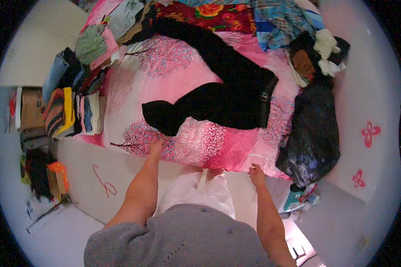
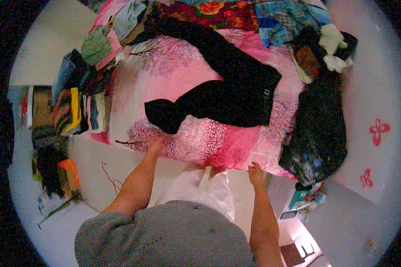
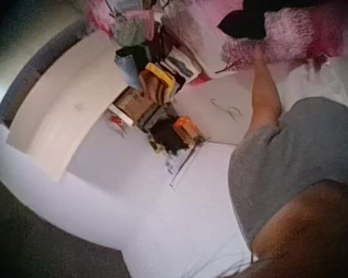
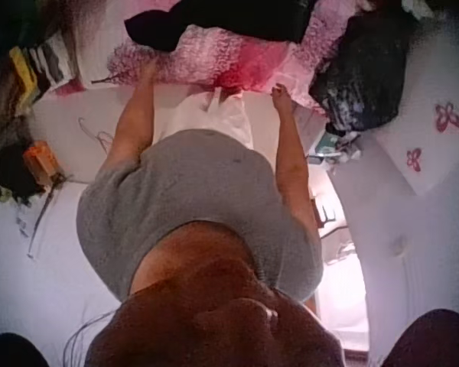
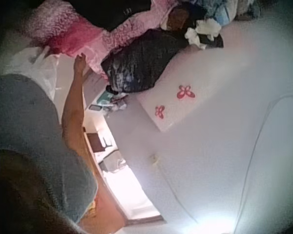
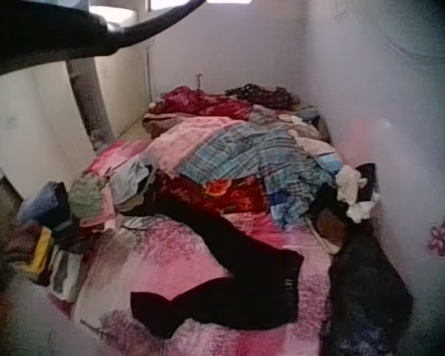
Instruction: The person folds a pair of black pants on a bed. They lay the pants flat, fold each leg inward, then fold the garment in half and again to create a compact rectangle. The folded pants remain on the bed at the end.
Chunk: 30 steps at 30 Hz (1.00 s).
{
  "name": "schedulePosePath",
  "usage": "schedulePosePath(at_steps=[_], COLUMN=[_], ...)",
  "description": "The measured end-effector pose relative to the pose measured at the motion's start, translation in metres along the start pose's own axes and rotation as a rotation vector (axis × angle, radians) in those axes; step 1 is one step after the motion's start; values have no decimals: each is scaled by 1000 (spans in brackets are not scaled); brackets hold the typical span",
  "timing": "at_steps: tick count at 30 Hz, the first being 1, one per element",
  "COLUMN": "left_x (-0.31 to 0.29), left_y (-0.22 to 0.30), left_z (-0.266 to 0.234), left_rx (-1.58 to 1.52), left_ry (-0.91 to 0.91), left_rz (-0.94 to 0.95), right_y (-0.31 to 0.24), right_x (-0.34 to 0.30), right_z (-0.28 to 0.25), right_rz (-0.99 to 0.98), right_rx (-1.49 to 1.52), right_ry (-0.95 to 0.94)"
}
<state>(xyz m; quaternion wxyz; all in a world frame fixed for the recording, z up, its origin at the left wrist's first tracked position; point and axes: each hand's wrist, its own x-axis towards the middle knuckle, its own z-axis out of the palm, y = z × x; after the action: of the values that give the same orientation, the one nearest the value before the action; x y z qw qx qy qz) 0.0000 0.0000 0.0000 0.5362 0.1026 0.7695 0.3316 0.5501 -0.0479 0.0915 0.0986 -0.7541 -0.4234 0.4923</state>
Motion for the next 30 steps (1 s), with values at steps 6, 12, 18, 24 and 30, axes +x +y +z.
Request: schedulePosePath(at_steps=[6,12,18,24,30], left_x=[-13,12,28,54,37], left_y=[17,23,50,125,177], left_z=[17,58,61,63,5], left_rx=[-503,-727,-980,-635,119], left_ry=[113,173,77,384,732], left_rz=[-188,-217,-150,-29,454], right_y=[-10,6,-51,-49,-38], right_x=[115,206,243,281,199], right_z=[19,-22,5,-41,-116], right_rz=[154,232,376,139,23], right_rx=[629,979,1144,1036,906], right_ry=[46,144,340,554,746])
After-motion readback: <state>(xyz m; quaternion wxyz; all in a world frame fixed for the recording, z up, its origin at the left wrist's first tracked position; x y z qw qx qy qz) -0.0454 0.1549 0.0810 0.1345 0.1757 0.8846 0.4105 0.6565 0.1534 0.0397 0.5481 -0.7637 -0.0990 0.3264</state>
